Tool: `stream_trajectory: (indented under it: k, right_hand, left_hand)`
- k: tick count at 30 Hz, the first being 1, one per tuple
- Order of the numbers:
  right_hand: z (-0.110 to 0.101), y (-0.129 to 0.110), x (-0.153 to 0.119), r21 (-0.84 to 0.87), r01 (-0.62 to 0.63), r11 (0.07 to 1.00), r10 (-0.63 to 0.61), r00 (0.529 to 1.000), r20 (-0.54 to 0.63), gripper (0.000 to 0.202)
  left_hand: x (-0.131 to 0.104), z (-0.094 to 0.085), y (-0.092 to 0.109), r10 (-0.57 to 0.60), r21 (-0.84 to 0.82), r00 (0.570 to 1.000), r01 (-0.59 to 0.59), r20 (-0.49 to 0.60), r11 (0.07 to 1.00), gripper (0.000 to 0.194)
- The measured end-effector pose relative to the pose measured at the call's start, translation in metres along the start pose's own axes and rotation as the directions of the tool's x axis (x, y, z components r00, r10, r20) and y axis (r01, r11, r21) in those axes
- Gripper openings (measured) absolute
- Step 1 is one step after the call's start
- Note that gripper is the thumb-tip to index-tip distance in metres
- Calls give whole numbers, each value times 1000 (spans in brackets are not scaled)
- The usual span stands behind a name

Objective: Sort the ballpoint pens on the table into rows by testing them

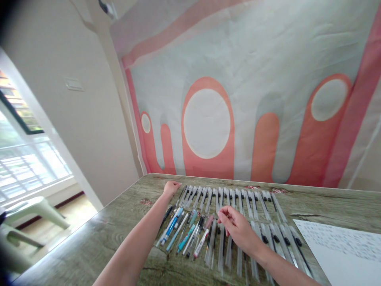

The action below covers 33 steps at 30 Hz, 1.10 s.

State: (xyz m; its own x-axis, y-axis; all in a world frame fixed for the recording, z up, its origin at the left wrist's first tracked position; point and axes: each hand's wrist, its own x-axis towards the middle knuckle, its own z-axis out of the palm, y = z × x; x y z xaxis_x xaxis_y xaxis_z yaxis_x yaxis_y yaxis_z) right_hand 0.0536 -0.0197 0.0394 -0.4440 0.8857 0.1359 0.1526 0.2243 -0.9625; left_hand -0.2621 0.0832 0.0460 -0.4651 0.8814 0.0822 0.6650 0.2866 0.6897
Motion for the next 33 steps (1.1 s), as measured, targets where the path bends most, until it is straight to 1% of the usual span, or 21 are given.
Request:
stream_trajectory:
  k: [4,9,18,22,25,28,33]
  right_hand:
    - [-1,-2,-1,-11,14,1000,-14,1000,4,32]
    - [-1,-5,0,-12,18,1000,-18,1000,-2,33]
    - [-2,-3,0,-10,7,1000,-7,1000,-8,35]
    - [-2,0,1,-13,7,1000,-7,1000,0,35]
    - [-2,1,2,-5,5,1000,-5,1000,-8,36]
    - [-2,1,2,-8,5,1000,-5,1000,-14,36]
    - [-2,3,1,-20,5,1000,-5,1000,-12,34]
  left_hand:
    - [4,9,-6,6,159,1000,-6,-1,987,24]
    - [6,11,-6,21,278,1000,-22,8,960,27]
    - [0,6,0,35,338,999,-33,2,941,27]
    - [-4,4,2,62,352,998,-56,-6,934,31]
    - [-11,2,5,98,377,995,-91,0,922,32]
    - [-20,-1,6,127,415,992,-126,27,901,29]
    - [-36,-6,8,136,493,990,-141,46,859,27]
